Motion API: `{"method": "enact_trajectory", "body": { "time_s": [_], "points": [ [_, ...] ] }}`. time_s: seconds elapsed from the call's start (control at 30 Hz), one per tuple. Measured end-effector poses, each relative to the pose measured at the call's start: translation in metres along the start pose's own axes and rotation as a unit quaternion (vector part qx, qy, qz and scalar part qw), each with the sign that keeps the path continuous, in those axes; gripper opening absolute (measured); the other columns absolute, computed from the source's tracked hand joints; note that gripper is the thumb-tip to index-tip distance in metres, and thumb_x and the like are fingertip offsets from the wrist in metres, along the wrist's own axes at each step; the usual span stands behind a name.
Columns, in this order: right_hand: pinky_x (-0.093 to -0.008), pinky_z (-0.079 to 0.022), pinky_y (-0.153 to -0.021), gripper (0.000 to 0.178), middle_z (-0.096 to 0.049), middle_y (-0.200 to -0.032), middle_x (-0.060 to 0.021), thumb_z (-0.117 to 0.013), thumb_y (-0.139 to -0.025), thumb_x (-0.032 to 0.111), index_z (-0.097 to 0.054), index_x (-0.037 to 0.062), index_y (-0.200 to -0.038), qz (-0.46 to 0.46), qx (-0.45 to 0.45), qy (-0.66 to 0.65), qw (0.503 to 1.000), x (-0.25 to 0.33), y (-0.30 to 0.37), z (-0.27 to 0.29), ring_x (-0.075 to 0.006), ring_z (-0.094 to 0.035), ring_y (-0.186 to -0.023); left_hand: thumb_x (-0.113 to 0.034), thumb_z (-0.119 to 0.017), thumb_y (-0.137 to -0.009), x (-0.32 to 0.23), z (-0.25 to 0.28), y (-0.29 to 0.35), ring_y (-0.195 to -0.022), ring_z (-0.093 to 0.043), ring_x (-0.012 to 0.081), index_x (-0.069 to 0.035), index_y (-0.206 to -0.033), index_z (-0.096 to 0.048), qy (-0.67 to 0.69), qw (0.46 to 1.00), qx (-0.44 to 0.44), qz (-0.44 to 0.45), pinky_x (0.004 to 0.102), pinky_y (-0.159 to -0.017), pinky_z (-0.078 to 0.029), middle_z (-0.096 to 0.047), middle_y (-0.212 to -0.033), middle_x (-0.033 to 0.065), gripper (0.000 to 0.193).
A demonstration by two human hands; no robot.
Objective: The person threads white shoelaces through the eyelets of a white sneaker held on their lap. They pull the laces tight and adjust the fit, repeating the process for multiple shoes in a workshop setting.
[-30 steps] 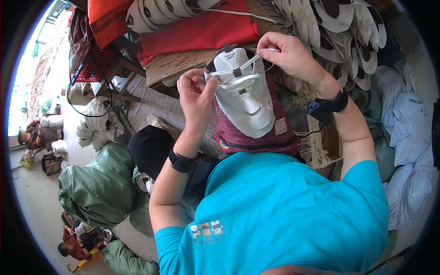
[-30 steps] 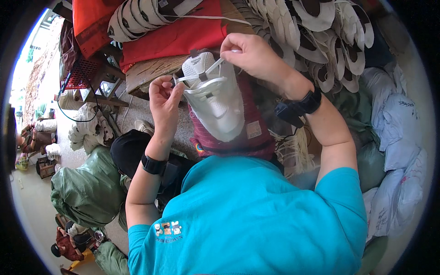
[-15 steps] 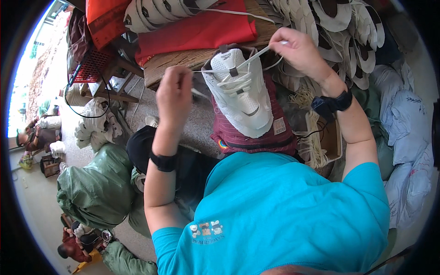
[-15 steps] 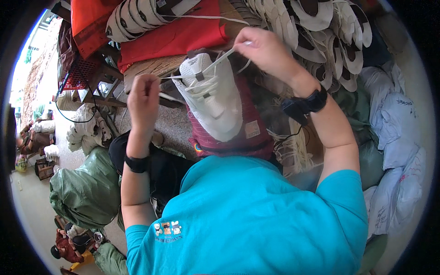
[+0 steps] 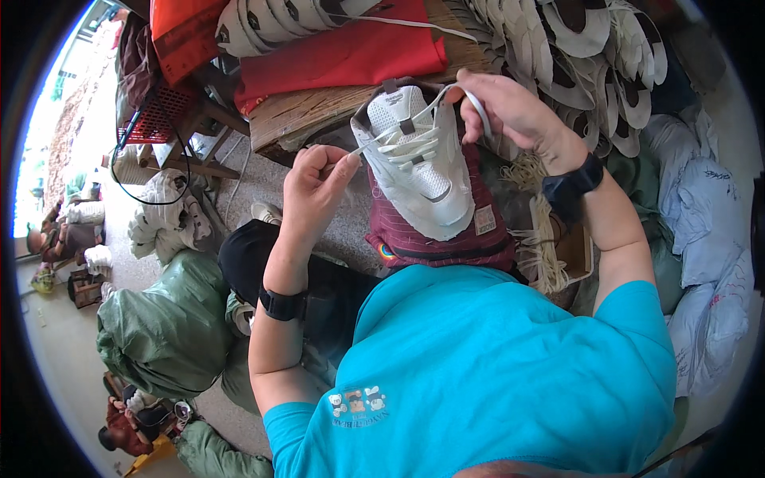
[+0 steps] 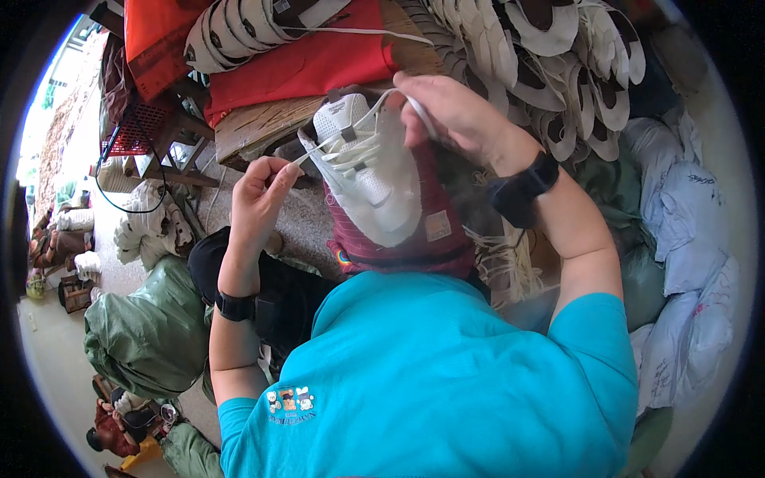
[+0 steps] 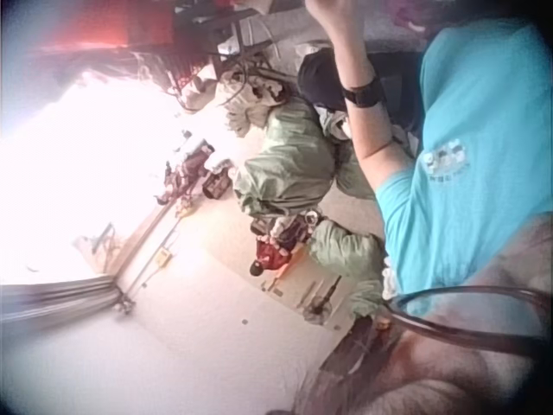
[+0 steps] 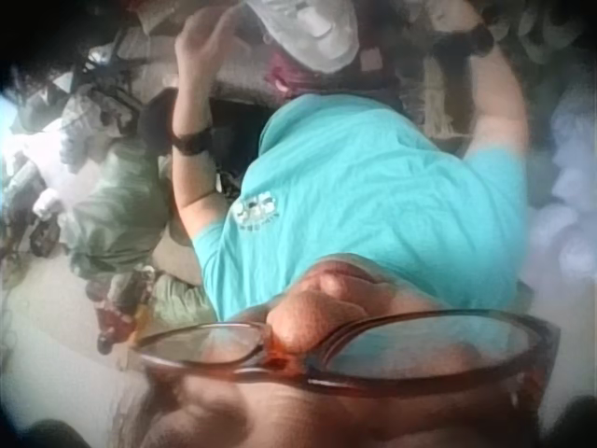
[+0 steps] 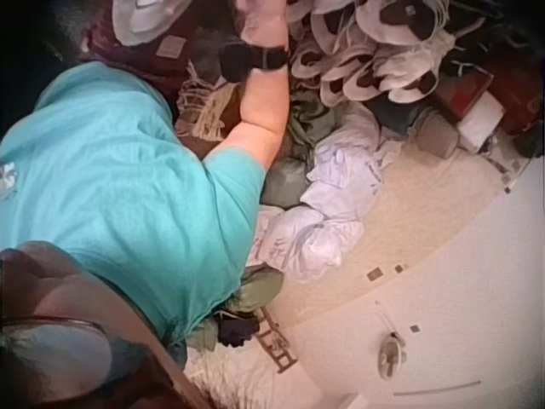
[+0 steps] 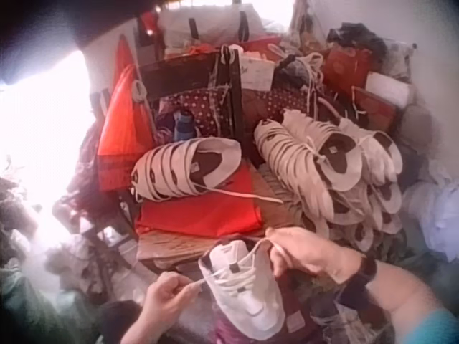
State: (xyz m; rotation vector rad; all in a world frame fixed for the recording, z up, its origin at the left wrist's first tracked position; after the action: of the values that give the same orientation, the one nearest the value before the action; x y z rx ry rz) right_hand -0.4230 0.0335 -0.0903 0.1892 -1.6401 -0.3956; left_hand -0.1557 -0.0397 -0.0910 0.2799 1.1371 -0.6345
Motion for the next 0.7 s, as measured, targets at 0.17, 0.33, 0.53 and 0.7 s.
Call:
{"method": "enact_trajectory", "body": {
  "time_s": [0.17,0.33,0.53,0.7],
  "points": [
    [-0.0288,-0.055,-0.049,0.061,-0.045,-0.052,0.0056,-0.030,-0.107,0.047,-0.062,-0.0046,-0.113,-0.207,0.179,-0.259,0.927,-0.031,0.011,-0.031,-0.0066,-0.054,-0.047,-0.014,-0.074,-0.086,-0.037,0.008,-0.002,-0.074,-0.047,0.0162,-0.005,-0.085,-0.069,-0.143,0.975,-0.077,-0.154,0.0311,-0.068,-0.039,-0.060,-0.080,0.0007,0.011],
    [-0.0265,-0.057,-0.052,0.052,-0.047,-0.053,0.0055,-0.039,-0.107,0.041,-0.063,-0.0047,-0.110,-0.182,0.200,-0.206,0.940,-0.024,0.012,-0.039,-0.0068,-0.054,-0.045,-0.013,-0.079,-0.078,-0.034,-0.016,-0.004,-0.073,-0.051,0.0210,-0.005,-0.085,-0.066,-0.128,0.975,-0.125,-0.131,0.0358,-0.067,-0.041,-0.057,-0.077,0.0038,0.016],
    [-0.0261,-0.055,-0.051,0.033,-0.055,-0.059,0.0030,-0.051,-0.104,0.027,-0.065,-0.0028,-0.102,-0.101,0.152,-0.065,0.981,-0.016,0.010,-0.040,-0.0091,-0.058,-0.047,-0.006,-0.076,-0.082,-0.052,-0.044,-0.006,-0.064,-0.045,0.0112,0.000,-0.093,-0.065,-0.203,0.935,-0.127,-0.262,0.0258,-0.056,-0.038,-0.048,-0.077,0.0015,0.017],
    [-0.0354,-0.050,-0.056,0.018,-0.059,-0.067,-0.0044,-0.059,-0.096,0.019,-0.062,0.0016,-0.094,0.366,-0.036,0.514,0.775,0.035,0.025,-0.047,-0.0227,-0.066,-0.065,-0.012,-0.073,-0.087,-0.008,-0.053,-0.007,-0.061,-0.044,0.0078,0.001,-0.089,-0.064,0.105,0.992,0.016,0.068,0.0237,-0.055,-0.034,-0.044,-0.070,-0.0002,0.016]
  ]
}}
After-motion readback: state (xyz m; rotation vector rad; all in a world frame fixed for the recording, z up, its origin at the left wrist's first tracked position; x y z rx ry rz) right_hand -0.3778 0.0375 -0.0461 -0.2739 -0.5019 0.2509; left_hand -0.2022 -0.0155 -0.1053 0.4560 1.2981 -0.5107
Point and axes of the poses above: each hand's wrist, its own y-axis away from the middle knuckle, its own z-axis out of the back of the hand, x = y × z, the point moved 8 cm from there along -y, towards the middle knuckle
